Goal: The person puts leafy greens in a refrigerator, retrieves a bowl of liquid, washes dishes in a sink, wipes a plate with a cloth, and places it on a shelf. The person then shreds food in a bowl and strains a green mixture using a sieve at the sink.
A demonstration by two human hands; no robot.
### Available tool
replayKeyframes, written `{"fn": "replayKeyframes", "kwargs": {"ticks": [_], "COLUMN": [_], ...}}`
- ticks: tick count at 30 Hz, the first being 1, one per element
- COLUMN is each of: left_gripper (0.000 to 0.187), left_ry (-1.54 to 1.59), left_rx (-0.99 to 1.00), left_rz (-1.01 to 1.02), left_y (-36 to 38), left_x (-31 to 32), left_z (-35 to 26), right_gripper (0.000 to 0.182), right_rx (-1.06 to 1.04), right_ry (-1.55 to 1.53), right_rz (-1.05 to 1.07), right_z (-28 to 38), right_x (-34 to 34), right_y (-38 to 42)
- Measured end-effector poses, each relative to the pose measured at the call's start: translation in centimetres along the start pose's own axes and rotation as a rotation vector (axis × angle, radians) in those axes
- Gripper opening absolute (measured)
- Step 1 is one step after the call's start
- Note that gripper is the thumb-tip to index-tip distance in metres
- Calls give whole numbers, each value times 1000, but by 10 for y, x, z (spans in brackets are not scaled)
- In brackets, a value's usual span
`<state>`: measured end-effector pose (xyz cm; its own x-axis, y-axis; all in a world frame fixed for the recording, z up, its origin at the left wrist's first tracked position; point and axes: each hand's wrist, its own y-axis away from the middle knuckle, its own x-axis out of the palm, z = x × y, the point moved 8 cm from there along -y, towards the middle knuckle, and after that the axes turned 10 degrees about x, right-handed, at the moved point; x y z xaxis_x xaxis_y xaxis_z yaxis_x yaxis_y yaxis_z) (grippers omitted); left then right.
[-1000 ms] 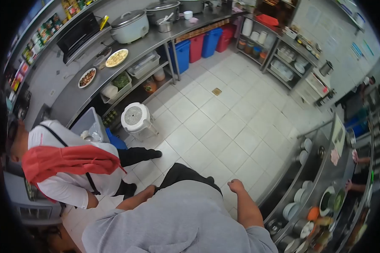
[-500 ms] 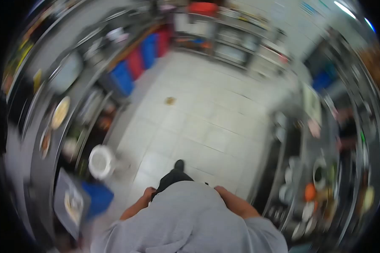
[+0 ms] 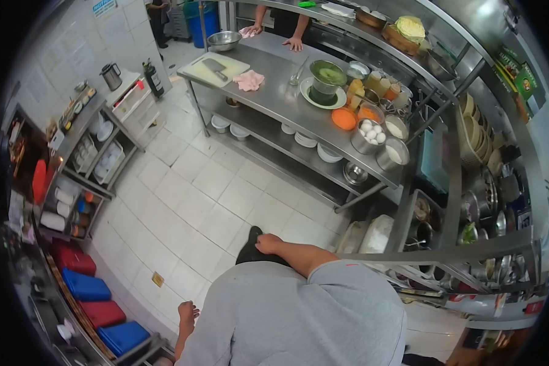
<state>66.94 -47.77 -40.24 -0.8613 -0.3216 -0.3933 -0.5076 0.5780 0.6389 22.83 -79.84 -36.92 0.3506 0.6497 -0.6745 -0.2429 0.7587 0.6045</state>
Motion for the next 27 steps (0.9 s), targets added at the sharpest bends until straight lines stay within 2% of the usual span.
{"fn": "replayKeyframes", "kwargs": {"ticks": [1,2,4,6,8,10,12,13,14,16,18,20,22,23,24,26,27], "left_gripper": [18,18,20,18,17,21,26,28,28,29,32,33,35,37,37,34,32], "left_ry": [189,187,45,141,53,-209,-526,-506,-511,-370,-474,-835,-970,-1013,-1024,-665,-616], "left_rx": [-62,-55,-85,-4,50,328,741,640,657,583,451,737,709,976,985,641,749], "left_rz": [-137,-141,-80,-52,20,136,62,32,50,335,516,659,670,688,710,756,775], "left_y": [-21,-48,-96,-123,-150,-164,-212,-215,-211,-213,-229,-309,-349,-341,-349,-377,-402], "left_x": [-18,-21,-19,12,58,109,146,152,158,179,191,207,220,231,243,254,272], "left_z": [-12,-30,-63,-110,-160,-220,-245,-266,-297,-346,-366,-347,-373,-408,-442,-490,-511], "right_gripper": [41,40,41,44,43,42,42,41,40,37,39,41,44,46,47,42,41], "right_rx": [56,113,121,194,136,157,191,168,143,116,208,340,438,507,574,774,817], "right_ry": [-41,-67,-149,81,209,174,152,92,31,-152,-185,-182,-92,-91,-92,-98,-117], "right_rz": [46,93,-1,87,103,106,112,109,98,-139,-98,4,35,32,36,156,182], "right_z": [-6,-23,-49,-46,-43,-48,-51,-41,-34,-49,-72,-99,-139,-157,-168,-173,-168], "right_x": [4,7,-2,-41,-68,-81,-103,-117,-133,-135,-126,-112,-81,-70,-62,-58,-60], "right_y": [-14,-36,-97,-111,-132,-155,-161,-156,-157,-168,-168,-160,-153,-141,-132,-109,-105]}}
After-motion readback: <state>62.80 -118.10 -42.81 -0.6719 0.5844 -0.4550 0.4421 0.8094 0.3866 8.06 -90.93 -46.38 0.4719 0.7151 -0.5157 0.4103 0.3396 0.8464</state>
